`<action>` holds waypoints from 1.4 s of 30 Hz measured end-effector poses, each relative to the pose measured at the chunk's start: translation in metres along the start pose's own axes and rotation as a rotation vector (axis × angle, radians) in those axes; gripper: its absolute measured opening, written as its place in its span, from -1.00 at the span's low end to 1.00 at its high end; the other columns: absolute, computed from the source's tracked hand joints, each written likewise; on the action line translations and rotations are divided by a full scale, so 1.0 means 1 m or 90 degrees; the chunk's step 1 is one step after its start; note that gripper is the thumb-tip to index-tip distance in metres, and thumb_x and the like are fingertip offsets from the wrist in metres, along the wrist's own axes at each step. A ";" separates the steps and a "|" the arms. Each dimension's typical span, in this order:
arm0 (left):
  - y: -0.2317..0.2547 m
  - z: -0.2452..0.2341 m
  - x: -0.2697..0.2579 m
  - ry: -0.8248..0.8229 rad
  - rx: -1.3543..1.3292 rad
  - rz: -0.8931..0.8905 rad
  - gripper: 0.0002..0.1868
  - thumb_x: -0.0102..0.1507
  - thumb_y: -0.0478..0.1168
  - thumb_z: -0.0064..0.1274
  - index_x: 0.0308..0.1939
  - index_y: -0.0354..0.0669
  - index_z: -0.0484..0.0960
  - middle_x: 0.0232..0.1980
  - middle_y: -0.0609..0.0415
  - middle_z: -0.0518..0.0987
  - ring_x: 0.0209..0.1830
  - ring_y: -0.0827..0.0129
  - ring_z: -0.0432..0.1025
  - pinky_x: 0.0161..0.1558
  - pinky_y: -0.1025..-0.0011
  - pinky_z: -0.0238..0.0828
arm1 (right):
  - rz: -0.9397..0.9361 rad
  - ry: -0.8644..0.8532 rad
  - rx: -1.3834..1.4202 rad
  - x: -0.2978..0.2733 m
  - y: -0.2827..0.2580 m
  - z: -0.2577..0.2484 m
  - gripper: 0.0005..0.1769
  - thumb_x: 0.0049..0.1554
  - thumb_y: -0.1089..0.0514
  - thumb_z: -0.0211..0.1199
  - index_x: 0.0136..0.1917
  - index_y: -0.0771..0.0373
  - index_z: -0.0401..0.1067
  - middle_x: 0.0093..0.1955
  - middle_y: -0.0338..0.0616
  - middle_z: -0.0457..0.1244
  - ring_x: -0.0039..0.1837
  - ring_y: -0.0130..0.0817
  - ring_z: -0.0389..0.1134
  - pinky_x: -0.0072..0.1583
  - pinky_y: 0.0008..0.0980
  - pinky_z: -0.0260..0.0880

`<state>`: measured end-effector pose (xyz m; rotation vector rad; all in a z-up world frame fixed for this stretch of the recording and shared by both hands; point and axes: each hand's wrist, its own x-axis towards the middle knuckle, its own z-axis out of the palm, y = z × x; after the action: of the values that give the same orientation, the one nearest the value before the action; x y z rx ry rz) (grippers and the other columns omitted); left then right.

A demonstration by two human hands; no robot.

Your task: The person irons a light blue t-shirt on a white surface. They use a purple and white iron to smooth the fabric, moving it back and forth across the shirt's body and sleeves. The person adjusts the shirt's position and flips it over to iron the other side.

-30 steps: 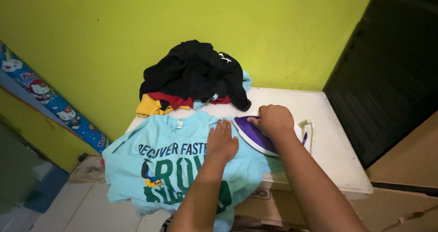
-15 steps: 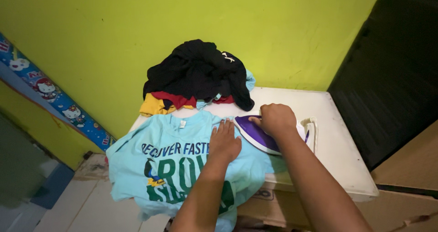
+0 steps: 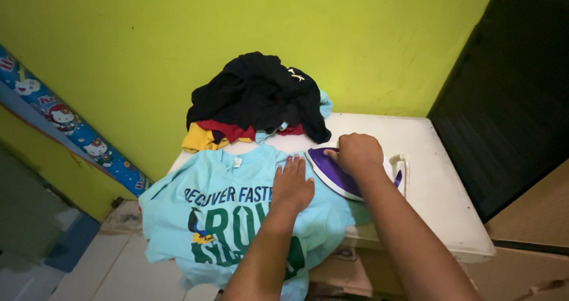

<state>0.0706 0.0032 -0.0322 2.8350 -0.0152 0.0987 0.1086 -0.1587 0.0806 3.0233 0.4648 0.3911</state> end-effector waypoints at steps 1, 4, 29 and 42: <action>0.000 0.000 0.000 0.004 0.003 0.002 -0.27 0.38 0.04 -0.29 0.58 -0.16 0.01 0.69 0.06 -0.09 0.68 0.24 -0.23 0.57 0.13 -0.38 | -0.008 -0.001 -0.001 0.001 0.000 0.000 -0.37 0.07 -0.46 0.26 -0.14 0.16 0.60 -0.16 -0.01 0.43 -0.05 -0.04 0.48 0.01 -0.08 0.48; -0.002 0.002 -0.001 0.010 0.010 0.006 -0.27 0.39 0.05 -0.30 0.58 -0.17 0.01 0.69 0.06 -0.09 0.68 0.23 -0.23 0.57 0.13 -0.38 | 0.005 -0.021 -0.008 0.003 -0.003 -0.001 -0.36 0.08 -0.47 0.24 -0.13 0.17 0.60 -0.15 -0.01 0.43 -0.04 -0.05 0.48 0.00 -0.09 0.49; 0.000 -0.005 -0.004 -0.007 -0.009 -0.011 -0.28 0.39 0.01 -0.32 0.60 -0.13 -0.02 0.70 0.11 -0.11 0.69 0.27 -0.25 0.58 0.17 -0.40 | -0.022 -0.060 0.000 -0.032 0.004 -0.016 -0.34 0.05 -0.47 0.25 -0.17 0.20 0.60 -0.18 0.06 0.42 -0.06 0.03 0.47 0.02 -0.03 0.47; -0.006 0.003 -0.002 0.015 0.004 0.029 -0.29 0.38 -0.01 -0.30 0.59 -0.13 0.01 0.68 0.07 -0.08 0.67 0.23 -0.23 0.56 0.12 -0.40 | -0.018 -0.152 -0.033 -0.084 0.015 -0.049 -0.33 0.07 -0.48 0.22 -0.12 0.20 0.57 -0.20 0.04 0.42 -0.05 0.01 0.47 0.05 -0.06 0.47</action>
<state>0.0693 0.0080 -0.0369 2.8408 -0.0734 0.1427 0.0230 -0.1972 0.1093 2.9562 0.4697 0.0385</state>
